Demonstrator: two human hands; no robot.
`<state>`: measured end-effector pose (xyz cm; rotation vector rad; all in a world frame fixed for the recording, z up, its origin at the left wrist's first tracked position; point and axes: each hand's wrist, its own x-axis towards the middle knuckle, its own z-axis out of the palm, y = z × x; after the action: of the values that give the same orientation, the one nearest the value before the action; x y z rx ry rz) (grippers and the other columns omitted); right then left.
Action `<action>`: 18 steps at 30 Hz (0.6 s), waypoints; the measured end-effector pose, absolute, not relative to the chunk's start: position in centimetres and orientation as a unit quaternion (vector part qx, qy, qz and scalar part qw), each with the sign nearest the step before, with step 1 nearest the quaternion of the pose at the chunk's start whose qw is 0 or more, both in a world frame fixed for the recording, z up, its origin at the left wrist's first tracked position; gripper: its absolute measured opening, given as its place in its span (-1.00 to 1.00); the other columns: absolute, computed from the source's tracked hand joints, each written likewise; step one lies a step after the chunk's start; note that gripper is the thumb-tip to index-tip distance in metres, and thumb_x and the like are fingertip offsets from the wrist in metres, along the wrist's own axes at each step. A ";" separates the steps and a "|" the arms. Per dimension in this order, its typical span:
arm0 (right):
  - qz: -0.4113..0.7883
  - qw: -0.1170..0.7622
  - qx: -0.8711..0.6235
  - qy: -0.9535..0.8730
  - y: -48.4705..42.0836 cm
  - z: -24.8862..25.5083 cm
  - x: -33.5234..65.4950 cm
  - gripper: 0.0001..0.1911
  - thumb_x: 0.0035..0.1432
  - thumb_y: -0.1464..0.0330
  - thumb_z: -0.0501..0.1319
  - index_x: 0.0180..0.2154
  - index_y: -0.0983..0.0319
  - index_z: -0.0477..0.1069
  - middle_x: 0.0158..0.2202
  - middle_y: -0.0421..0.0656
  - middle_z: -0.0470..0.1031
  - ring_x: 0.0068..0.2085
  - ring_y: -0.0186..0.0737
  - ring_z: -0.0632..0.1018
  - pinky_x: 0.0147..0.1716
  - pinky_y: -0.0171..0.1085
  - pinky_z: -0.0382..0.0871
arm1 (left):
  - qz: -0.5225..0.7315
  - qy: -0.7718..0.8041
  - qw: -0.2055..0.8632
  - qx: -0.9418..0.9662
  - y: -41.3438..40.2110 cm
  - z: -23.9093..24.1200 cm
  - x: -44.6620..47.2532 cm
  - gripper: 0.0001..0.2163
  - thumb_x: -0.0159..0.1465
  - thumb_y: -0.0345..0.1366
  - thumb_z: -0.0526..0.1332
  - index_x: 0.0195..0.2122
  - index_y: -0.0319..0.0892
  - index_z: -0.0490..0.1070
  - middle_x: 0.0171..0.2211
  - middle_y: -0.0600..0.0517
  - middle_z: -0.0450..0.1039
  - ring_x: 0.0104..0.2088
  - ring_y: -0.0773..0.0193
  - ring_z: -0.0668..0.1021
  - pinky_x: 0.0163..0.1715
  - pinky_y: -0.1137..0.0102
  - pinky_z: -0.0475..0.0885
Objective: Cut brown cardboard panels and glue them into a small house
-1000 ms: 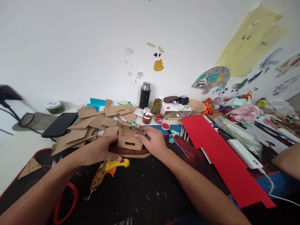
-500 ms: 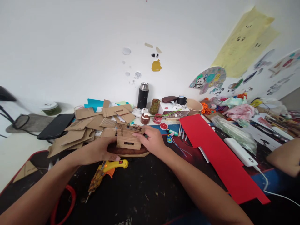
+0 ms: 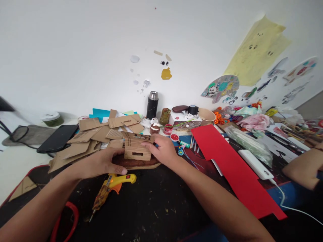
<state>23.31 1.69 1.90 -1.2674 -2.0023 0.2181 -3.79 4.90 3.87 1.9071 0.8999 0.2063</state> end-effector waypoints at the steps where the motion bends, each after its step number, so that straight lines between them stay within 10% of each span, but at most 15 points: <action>1: 0.081 0.375 -0.495 -0.779 1.7 2.0 23.4 -0.56 0.47 0.02 0.25 -0.34 0.19 0.55 -0.32 -0.10 0.60 -0.25 -0.16 0.60 -0.22 -0.27 0.36 | 0.091 0.370 0.494 0.782 4.8 3.9 -3.7 -0.45 0.13 0.04 0.48 0.14 0.01 0.63 0.00 0.01 0.71 0.05 -0.11 0.68 0.08 0.18 0.57; 8: 0.069 0.394 -0.491 -0.774 1.8 1.8 23.8 -0.49 0.45 -0.02 0.26 -0.43 0.19 0.48 -0.40 -0.14 0.55 -0.33 -0.20 0.55 -0.30 -0.27 0.31 | 0.137 0.356 0.521 0.764 4.8 3.9 -2.9 -0.58 0.29 0.09 0.34 0.08 0.03 0.65 0.05 0.00 0.70 0.05 -0.02 0.67 0.16 0.16 0.54; 18: 0.115 0.386 -0.499 -0.767 1.7 2.1 23.8 -0.57 0.43 0.00 0.29 -0.32 0.20 0.58 -0.29 -0.08 0.64 -0.24 -0.14 0.60 -0.22 -0.24 0.37 | 0.131 0.416 0.434 0.788 4.9 3.6 -2.2 -0.63 0.23 0.12 0.28 -0.46 -0.07 0.56 -0.42 0.08 0.60 -0.28 0.10 0.61 -0.12 0.33 0.52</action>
<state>23.78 1.71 2.14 -1.2715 -1.9527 0.2932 -2.24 4.92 3.60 1.9627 1.0352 0.3258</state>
